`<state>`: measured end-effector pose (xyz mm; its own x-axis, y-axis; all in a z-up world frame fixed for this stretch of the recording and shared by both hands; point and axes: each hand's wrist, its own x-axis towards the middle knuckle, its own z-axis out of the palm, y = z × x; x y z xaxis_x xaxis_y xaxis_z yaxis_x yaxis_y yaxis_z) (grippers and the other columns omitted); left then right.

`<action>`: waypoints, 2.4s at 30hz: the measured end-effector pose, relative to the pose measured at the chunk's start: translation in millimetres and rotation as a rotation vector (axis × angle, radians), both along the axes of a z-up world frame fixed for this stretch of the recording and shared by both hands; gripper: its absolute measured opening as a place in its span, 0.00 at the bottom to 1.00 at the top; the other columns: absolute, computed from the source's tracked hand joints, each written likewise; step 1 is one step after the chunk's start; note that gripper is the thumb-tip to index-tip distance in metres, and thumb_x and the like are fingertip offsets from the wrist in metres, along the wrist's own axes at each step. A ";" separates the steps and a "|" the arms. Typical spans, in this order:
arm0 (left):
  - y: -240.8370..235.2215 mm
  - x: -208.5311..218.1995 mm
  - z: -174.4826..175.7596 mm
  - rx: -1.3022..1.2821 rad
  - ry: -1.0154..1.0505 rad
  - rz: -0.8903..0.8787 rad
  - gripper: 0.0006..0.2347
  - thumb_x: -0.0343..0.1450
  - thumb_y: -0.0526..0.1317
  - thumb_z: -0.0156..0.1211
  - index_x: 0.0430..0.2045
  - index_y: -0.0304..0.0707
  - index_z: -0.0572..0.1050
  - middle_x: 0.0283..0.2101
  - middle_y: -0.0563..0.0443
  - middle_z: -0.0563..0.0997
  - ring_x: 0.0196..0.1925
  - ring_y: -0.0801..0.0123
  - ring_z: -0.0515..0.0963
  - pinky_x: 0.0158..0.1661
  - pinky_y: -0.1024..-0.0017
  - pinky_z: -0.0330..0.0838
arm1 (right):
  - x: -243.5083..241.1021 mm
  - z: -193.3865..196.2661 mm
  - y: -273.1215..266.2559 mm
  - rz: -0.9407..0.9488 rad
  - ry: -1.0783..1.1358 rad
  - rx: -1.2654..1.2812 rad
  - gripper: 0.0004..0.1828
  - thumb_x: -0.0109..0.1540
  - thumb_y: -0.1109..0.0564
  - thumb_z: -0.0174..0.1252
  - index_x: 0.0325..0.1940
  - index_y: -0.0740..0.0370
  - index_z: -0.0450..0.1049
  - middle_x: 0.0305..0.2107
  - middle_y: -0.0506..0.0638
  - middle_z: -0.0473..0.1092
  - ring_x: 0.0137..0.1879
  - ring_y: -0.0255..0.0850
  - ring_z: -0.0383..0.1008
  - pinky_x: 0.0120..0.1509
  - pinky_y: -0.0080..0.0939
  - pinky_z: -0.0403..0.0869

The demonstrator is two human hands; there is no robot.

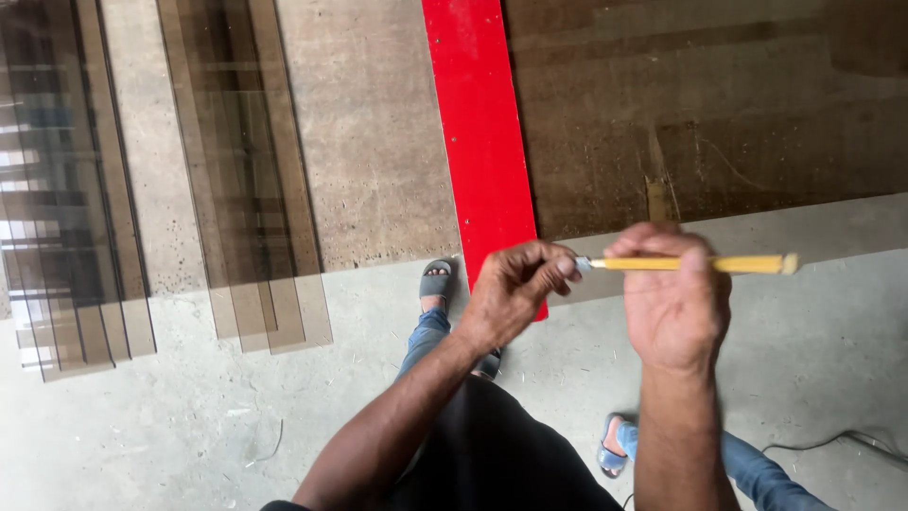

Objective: Scoring a large sheet of glass into multiple strips using a straight edge and a glass cutter

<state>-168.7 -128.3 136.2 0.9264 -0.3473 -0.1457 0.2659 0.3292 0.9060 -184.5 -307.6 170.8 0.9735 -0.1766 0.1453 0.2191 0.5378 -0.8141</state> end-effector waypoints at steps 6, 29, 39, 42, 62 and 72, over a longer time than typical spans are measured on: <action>-0.3 -5.5 -6.9 0.041 -0.059 0.061 0.08 0.76 0.39 0.62 0.39 0.32 0.81 0.32 0.47 0.84 0.33 0.72 0.83 0.41 0.73 0.79 | -34.0 54.0 13.7 0.172 0.092 -0.724 0.23 0.68 0.54 0.46 0.57 0.76 0.73 0.56 0.71 0.73 0.61 0.57 0.75 0.63 0.60 0.75; 30.5 214.0 -187.4 1.688 -0.327 0.074 0.44 0.70 0.80 0.38 0.78 0.61 0.41 0.79 0.32 0.35 0.81 0.42 0.35 0.74 0.36 0.31 | 196.1 -87.8 8.5 -0.043 0.582 -0.545 0.26 0.67 0.45 0.47 0.60 0.65 0.73 0.54 0.66 0.75 0.53 0.55 0.83 0.57 0.50 0.84; 31.1 218.3 -184.7 1.649 -0.367 0.199 0.41 0.69 0.77 0.46 0.76 0.67 0.49 0.79 0.31 0.42 0.81 0.41 0.44 0.73 0.36 0.43 | 447.5 -188.5 40.2 -0.122 0.512 -0.651 0.29 0.56 0.42 0.48 0.52 0.60 0.80 0.44 0.52 0.83 0.46 0.45 0.88 0.50 0.41 0.83; 32.2 217.5 -183.7 1.612 -0.388 0.229 0.40 0.69 0.76 0.49 0.75 0.67 0.52 0.78 0.30 0.46 0.81 0.40 0.46 0.73 0.36 0.45 | 470.4 -213.7 44.7 -0.074 0.396 -0.717 0.29 0.60 0.41 0.46 0.54 0.62 0.78 0.47 0.56 0.82 0.50 0.50 0.87 0.51 0.47 0.85; 37.8 220.8 -170.5 1.567 -0.392 0.127 0.46 0.62 0.77 0.59 0.75 0.64 0.53 0.76 0.22 0.43 0.80 0.33 0.43 0.69 0.27 0.45 | 488.3 -212.7 63.0 -0.041 0.340 -1.194 0.26 0.63 0.50 0.37 0.48 0.59 0.81 0.41 0.55 0.83 0.37 0.37 0.86 0.26 0.32 0.78; 34.4 217.3 -179.2 1.630 -0.374 0.041 0.50 0.63 0.78 0.60 0.77 0.64 0.44 0.77 0.23 0.34 0.80 0.34 0.34 0.70 0.26 0.37 | 419.2 -241.6 49.6 -0.144 0.370 -0.995 0.18 0.63 0.53 0.46 0.40 0.59 0.82 0.32 0.50 0.82 0.34 0.35 0.83 0.33 0.28 0.80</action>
